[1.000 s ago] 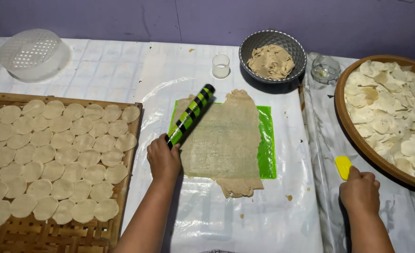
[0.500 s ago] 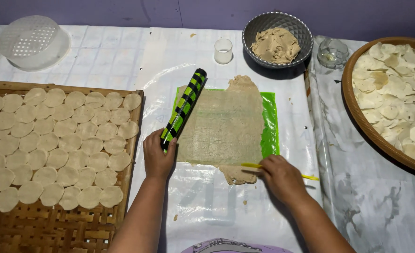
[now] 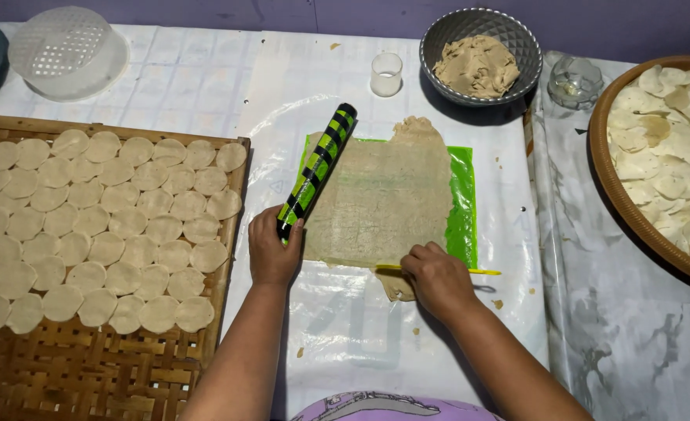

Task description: Rolling out dough and cutting it into circular wrappers using a circular mold.

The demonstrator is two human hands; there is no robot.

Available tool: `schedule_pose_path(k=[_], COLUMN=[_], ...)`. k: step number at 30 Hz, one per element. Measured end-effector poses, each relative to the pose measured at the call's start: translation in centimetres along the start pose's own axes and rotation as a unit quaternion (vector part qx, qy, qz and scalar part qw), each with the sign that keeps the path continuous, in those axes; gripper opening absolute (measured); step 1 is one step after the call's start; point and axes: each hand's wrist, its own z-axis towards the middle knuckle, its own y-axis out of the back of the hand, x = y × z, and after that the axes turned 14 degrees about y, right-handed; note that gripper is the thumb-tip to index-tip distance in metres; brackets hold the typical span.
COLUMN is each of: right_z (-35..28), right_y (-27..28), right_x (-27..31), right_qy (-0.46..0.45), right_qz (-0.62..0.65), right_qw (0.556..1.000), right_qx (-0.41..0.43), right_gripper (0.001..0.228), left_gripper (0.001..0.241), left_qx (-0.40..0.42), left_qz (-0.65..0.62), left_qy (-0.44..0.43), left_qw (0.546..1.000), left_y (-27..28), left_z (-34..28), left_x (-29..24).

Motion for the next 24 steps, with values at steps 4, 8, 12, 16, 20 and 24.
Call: schedule_pose_path(k=[4,8,12,16,20,24], right_z=[-3.1,-5.8,-6.2,-2.1,4.6,11.7], right_y=[2.5,4.8,6.4,8.9,7.5,4.3], right_x=[-2.0,-3.8,-5.9,-7.7,-11.1,-14.4], right_qy=[-0.026,-0.071,-0.096,-0.116,-0.086,-0.081], right_qz=[-0.017,-0.049,-0.091,-0.152,-0.102,-0.105], right_qw=[1.0,0.995,0.984,0.964,0.991,0.991], right_qx=[0.005,0.044,0.116,0.183,0.032,-0.021], right_gripper=[0.008,0.007,0.005,0.008,0.01,0.009], left_gripper=[0.041,0.043,0.048,0.046,0.048,0.048], left_qx=[0.0,-0.011,-0.032,-0.021,-0.018,-0.009], left_qz=[0.001,-0.003,-0.033,0.006,0.013,0.015], left_qy=[-0.005,-0.013,-0.032,-0.013,-0.007,0.003], left_qw=[1.0,1.0,0.998,1.0,1.0,1.0], left_y=[-0.1,-0.2,0.0,-0.5,-0.4,-0.2], left_z=[0.0,-0.1,-0.2,-0.3,-0.2,-0.1], left_x=[0.1,0.3,0.1,0.6,0.3,0.1])
